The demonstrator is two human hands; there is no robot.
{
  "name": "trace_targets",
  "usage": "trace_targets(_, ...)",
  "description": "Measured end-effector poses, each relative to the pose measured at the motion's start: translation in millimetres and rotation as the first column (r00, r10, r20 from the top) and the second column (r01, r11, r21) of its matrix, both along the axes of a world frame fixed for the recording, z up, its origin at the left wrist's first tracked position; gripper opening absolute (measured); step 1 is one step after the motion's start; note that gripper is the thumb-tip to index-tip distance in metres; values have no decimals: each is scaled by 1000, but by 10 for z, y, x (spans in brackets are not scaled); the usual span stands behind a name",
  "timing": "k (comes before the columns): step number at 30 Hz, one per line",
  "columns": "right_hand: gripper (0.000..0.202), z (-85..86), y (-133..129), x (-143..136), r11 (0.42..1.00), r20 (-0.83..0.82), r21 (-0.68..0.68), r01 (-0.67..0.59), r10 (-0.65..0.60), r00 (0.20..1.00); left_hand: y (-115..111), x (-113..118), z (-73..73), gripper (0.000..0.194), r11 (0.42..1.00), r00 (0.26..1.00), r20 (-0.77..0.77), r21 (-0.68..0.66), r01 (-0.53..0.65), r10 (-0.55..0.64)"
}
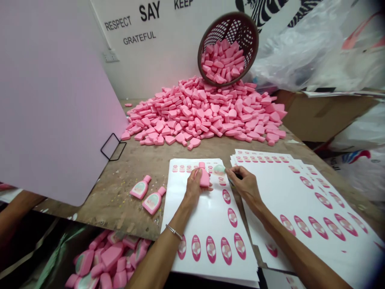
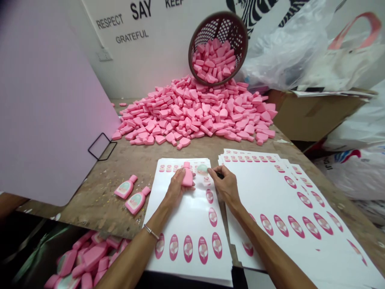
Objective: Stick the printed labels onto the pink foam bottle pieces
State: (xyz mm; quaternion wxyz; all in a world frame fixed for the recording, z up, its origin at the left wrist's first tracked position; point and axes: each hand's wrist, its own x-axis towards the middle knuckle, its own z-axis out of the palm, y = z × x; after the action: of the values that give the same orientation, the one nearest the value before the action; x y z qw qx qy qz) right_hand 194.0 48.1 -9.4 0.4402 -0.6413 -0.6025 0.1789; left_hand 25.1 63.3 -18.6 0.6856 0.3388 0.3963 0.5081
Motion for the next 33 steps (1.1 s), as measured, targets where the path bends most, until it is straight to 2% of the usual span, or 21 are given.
trace_targets(4,40,201,-143,-160,989,-241,-86,-120,97,966,-142,-99,195,58,1000,999,46,-14,-2,3)
trace_targets(6,40,258,-207,-283,979,-296,-112,-171,132,946,-224,-156,271,61,1000,998,67,-15,-9,10)
trace_targets(10,37,295,-274,-488,969,-311,-102,-226,185,932,-362,-247,353,60,1000,994,105,-12,-22,23)
trace_targets(15,35,336,-311,-604,969,-316,-82,-234,198,928,-440,-309,392,60,1000,990,140,0,-16,16)
trace_targets(27,33,358,-322,-672,974,-307,-61,-217,189,933,-461,-354,431,59,1000,987,160,20,-11,8)
trace_targets(33,32,388,-345,-671,981,-285,-54,-187,164,944,-462,-349,464,57,998,984,172,46,35,-43)
